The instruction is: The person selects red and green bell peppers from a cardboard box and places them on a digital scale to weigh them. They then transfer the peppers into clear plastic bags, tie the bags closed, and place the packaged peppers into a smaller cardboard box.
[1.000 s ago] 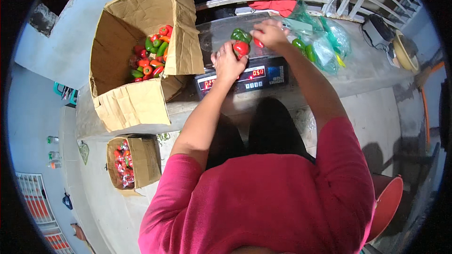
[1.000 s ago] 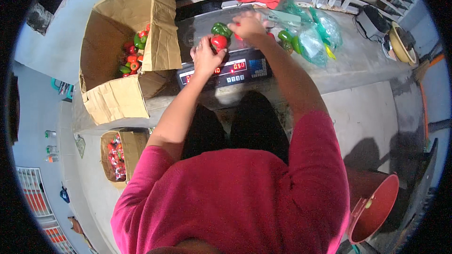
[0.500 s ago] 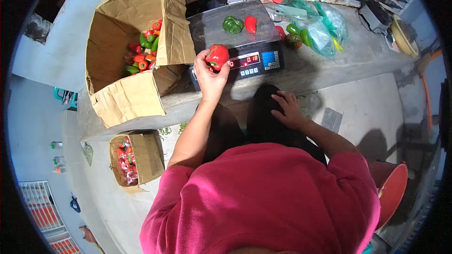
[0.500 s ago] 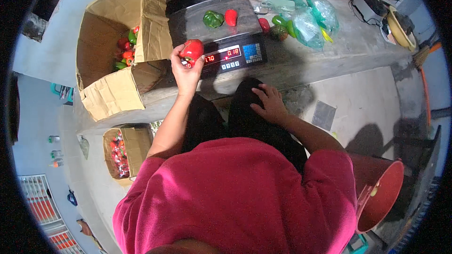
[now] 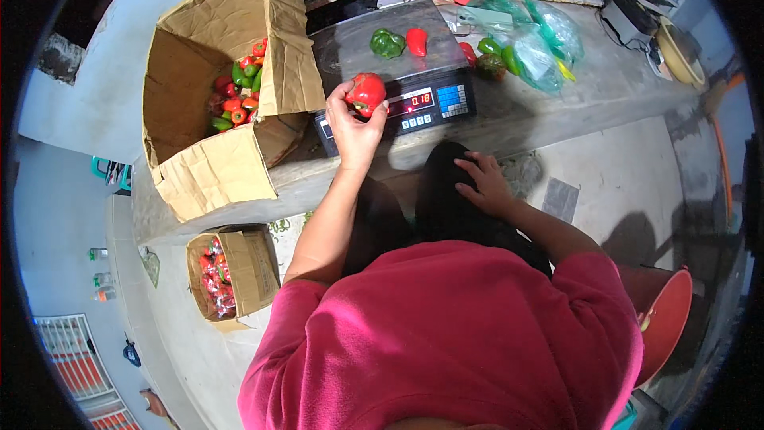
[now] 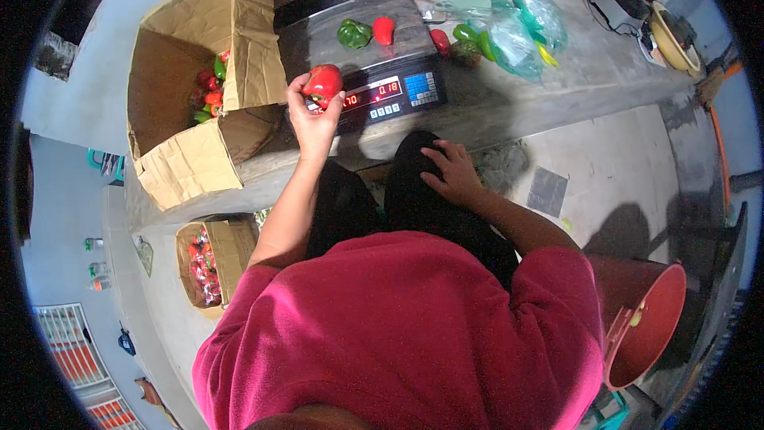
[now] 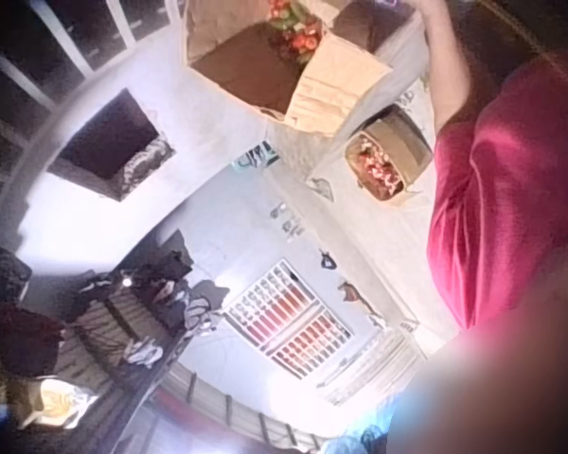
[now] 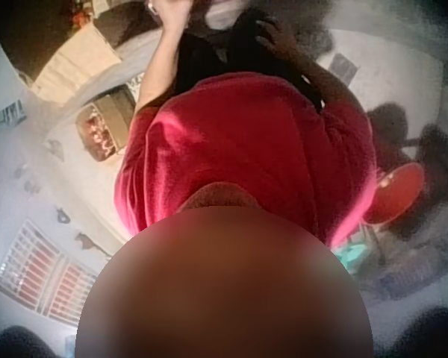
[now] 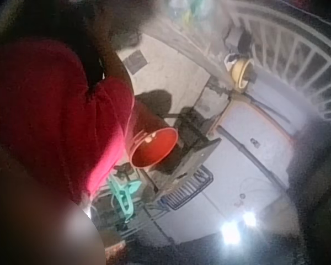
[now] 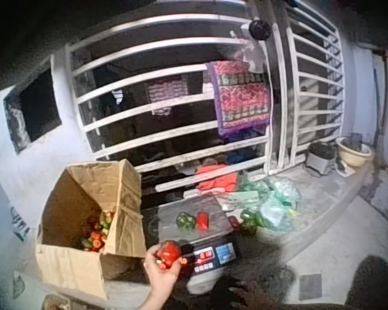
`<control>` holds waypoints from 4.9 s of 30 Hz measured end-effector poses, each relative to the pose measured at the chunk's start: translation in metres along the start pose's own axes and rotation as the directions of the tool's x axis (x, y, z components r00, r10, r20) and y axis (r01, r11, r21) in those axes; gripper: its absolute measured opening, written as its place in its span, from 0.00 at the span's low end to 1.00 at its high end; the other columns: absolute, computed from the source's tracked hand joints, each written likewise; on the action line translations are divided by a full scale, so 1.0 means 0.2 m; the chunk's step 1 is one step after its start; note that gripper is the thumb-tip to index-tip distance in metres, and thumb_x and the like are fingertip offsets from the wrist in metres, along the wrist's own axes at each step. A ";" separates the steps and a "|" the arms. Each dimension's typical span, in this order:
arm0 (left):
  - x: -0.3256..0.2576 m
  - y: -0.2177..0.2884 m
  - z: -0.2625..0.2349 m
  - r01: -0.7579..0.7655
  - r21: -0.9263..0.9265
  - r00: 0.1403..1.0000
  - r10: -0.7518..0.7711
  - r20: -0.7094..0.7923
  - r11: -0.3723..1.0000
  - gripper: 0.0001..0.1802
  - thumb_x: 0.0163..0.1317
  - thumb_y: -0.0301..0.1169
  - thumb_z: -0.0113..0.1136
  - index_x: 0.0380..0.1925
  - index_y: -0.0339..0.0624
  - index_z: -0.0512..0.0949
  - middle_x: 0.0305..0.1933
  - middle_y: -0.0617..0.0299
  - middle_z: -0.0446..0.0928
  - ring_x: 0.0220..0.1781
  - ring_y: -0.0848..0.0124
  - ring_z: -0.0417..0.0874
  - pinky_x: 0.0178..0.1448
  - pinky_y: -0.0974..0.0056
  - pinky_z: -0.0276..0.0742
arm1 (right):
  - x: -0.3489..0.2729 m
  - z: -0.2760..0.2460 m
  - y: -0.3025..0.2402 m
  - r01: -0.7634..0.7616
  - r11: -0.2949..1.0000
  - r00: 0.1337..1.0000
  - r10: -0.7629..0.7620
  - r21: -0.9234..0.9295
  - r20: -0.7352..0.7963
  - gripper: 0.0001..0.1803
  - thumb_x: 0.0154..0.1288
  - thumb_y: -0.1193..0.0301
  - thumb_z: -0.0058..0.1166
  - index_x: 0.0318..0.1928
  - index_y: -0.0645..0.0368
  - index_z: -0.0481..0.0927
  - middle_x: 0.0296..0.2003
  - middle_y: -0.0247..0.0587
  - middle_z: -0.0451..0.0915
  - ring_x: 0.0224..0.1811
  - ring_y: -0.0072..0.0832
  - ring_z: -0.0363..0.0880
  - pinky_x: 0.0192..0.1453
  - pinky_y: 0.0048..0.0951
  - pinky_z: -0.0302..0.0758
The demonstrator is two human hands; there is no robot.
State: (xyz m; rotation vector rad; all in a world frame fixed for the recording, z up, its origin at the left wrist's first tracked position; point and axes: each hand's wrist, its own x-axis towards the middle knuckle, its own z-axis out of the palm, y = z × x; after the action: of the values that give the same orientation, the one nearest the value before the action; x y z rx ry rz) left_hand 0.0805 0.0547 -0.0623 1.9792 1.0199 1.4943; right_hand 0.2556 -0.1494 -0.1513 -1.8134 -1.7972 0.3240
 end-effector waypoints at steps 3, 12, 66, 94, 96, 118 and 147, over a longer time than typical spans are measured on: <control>0.00 -0.01 0.01 -0.005 0.000 1.000 0.005 0.008 1.000 0.31 0.37 0.30 0.69 0.44 0.37 0.67 0.41 0.53 0.69 0.41 0.60 0.71 0.47 0.60 0.67 | 0.00 0.01 0.01 -0.001 1.000 1.000 0.001 0.005 0.007 0.27 0.55 0.57 0.54 0.54 0.51 0.68 0.54 0.49 0.62 0.55 0.49 0.60 0.57 0.47 0.61; 0.07 -0.07 0.08 0.018 0.099 0.998 -0.024 0.063 0.995 0.31 0.37 0.30 0.69 0.44 0.38 0.68 0.43 0.51 0.71 0.43 0.57 0.73 0.49 0.57 0.67 | 0.18 0.07 0.27 0.067 0.993 0.965 -0.088 -0.092 -0.248 0.25 0.55 0.59 0.53 0.52 0.55 0.70 0.45 0.53 0.69 0.49 0.49 0.67 0.55 0.44 0.63; -0.52 -0.27 -0.26 0.329 0.006 0.938 -0.328 0.117 0.944 0.28 0.39 0.25 0.66 0.44 0.40 0.69 0.44 0.52 0.70 0.48 0.56 0.72 0.53 0.59 0.67 | 1.44 -0.03 -0.28 0.243 0.900 0.955 -0.288 -0.362 -0.076 0.28 0.39 0.63 0.62 0.46 0.49 0.70 0.43 0.39 0.73 0.54 0.39 0.63 0.57 0.63 0.49; -0.50 -0.25 -0.26 0.276 0.140 0.944 -0.296 0.144 0.951 0.27 0.41 0.26 0.67 0.44 0.37 0.68 0.41 0.53 0.72 0.43 0.64 0.75 0.48 0.64 0.70 | 1.57 -0.38 -0.06 -0.127 0.985 0.963 0.095 -0.116 -0.252 0.37 0.36 0.51 0.62 0.53 0.40 0.69 0.46 0.40 0.77 0.52 0.45 0.68 0.53 0.63 0.50; -0.50 -0.24 -0.26 0.303 0.113 0.936 -0.318 0.153 0.946 0.28 0.39 0.26 0.67 0.44 0.39 0.68 0.43 0.52 0.71 0.44 0.59 0.74 0.49 0.61 0.70 | 1.56 -0.40 -0.06 -0.134 0.985 0.964 0.104 -0.109 -0.246 0.37 0.36 0.50 0.62 0.52 0.41 0.69 0.46 0.40 0.76 0.52 0.45 0.68 0.54 0.63 0.50; -0.50 -0.23 -0.26 0.283 0.101 0.947 -0.294 0.129 0.954 0.27 0.40 0.25 0.66 0.44 0.38 0.69 0.43 0.51 0.71 0.45 0.59 0.74 0.51 0.60 0.70 | 1.51 -0.26 -0.20 -0.125 0.982 0.968 0.089 -0.142 -0.233 0.36 0.38 0.51 0.61 0.54 0.40 0.68 0.45 0.41 0.76 0.54 0.44 0.66 0.58 0.58 0.48; -0.46 -0.21 -0.01 0.607 -0.249 0.392 0.012 0.920 -0.755 0.34 0.46 0.63 0.44 0.46 0.51 0.72 0.62 0.51 0.61 0.60 0.47 0.62 0.53 0.40 0.62 | 1.27 -0.52 -0.74 0.438 0.871 0.891 -0.390 0.221 -0.230 0.08 0.53 0.71 0.55 0.34 0.59 0.79 0.29 0.43 0.79 0.31 0.32 0.79 0.37 0.28 0.74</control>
State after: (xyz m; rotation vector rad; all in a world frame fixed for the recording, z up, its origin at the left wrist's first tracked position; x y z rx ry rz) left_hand 0.0546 0.0078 -0.1484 -0.1087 0.0143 0.3770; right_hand 0.2057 0.0679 0.0670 -1.1890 -1.8562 0.2132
